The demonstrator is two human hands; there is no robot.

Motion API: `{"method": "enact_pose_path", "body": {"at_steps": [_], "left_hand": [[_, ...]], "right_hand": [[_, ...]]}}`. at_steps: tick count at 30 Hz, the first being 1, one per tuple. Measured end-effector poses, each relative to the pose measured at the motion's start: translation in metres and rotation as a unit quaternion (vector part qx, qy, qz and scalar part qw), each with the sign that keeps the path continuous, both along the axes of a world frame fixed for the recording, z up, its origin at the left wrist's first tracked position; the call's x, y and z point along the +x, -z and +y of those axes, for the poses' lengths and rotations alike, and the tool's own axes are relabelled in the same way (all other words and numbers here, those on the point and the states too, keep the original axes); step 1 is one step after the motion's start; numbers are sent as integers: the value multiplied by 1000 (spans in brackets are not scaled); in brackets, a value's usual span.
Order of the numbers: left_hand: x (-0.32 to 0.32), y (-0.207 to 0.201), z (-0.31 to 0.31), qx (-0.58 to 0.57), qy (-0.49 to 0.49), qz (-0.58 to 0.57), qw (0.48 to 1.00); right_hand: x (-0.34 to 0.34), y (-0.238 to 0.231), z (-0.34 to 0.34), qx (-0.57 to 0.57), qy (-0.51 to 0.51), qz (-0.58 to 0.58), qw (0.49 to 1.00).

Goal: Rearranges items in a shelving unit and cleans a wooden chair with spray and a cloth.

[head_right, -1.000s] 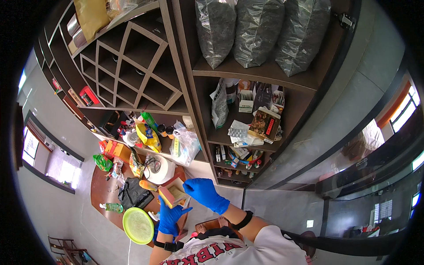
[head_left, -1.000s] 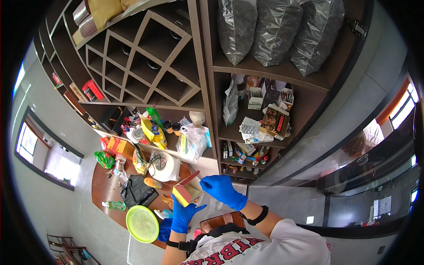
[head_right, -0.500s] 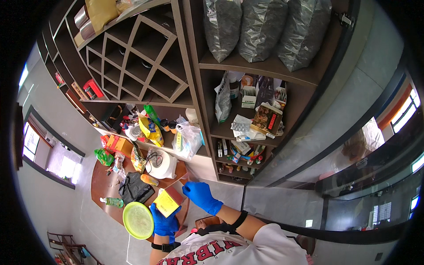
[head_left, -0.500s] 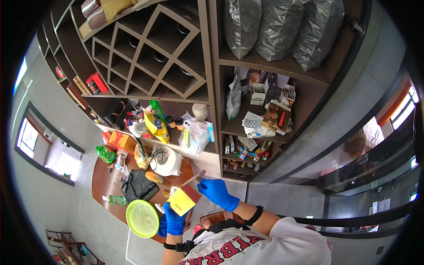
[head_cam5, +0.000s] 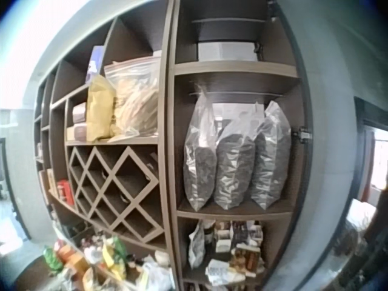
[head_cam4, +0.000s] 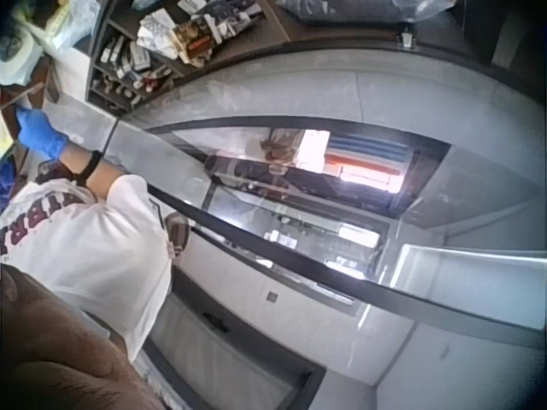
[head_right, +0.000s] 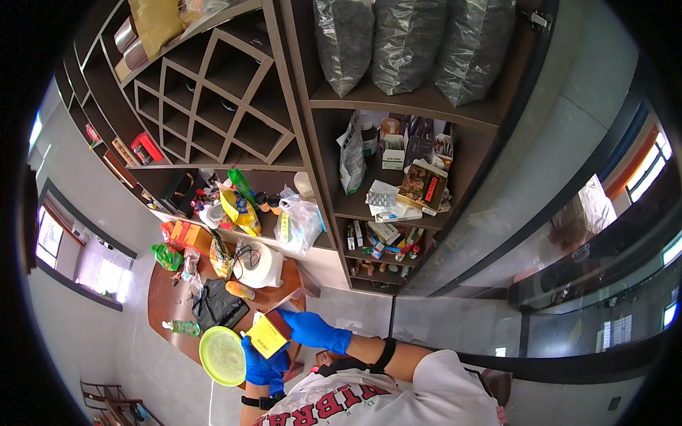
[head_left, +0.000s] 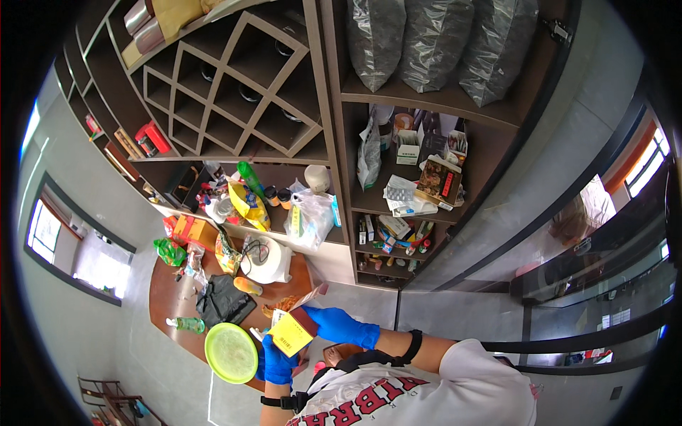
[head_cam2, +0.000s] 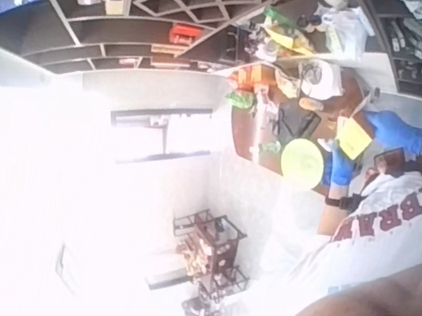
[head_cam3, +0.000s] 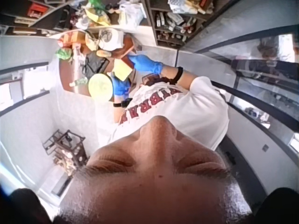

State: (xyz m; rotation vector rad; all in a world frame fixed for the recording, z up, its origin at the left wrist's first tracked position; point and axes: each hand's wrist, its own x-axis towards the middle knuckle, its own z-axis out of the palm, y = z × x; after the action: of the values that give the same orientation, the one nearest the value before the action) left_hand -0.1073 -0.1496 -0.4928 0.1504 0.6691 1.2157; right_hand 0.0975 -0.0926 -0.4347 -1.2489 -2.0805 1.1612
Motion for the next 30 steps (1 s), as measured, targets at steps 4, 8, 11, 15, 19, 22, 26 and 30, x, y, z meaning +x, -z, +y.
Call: {"method": "enact_pose_path", "body": {"at_steps": [4, 8, 11, 15, 19, 22, 26, 30], "left_hand": [[-10, 2, -7, 12, 5, 39, 999], [-5, -17, -8, -23, 13, 63, 998], [-16, -6, -18, -34, 53, 56, 996], [-20, 19, -31, -22, 40, 100, 994], [-24, 17, -30, -40, 25, 49, 998], [-19, 10, -20, 1, 7, 28, 1000], [11, -35, -4, 11, -32, 61, 998], [-7, 2, -3, 152, -59, 300, 940]], "right_hand": [[0, 2, 3, 5, -55, 65, 996], [-14, 58, 2, -16, -129, 88, 988], [-17, 56, 0, 4, -172, 95, 981], [-16, 54, -9, -137, -191, 236, 943], [-17, 45, -13, -38, -177, 63, 982], [-25, 26, -18, 49, 8, 30, 998], [-23, -28, -7, 173, 153, 139, 963], [-16, -36, -2, 117, 168, 253, 946]]}}
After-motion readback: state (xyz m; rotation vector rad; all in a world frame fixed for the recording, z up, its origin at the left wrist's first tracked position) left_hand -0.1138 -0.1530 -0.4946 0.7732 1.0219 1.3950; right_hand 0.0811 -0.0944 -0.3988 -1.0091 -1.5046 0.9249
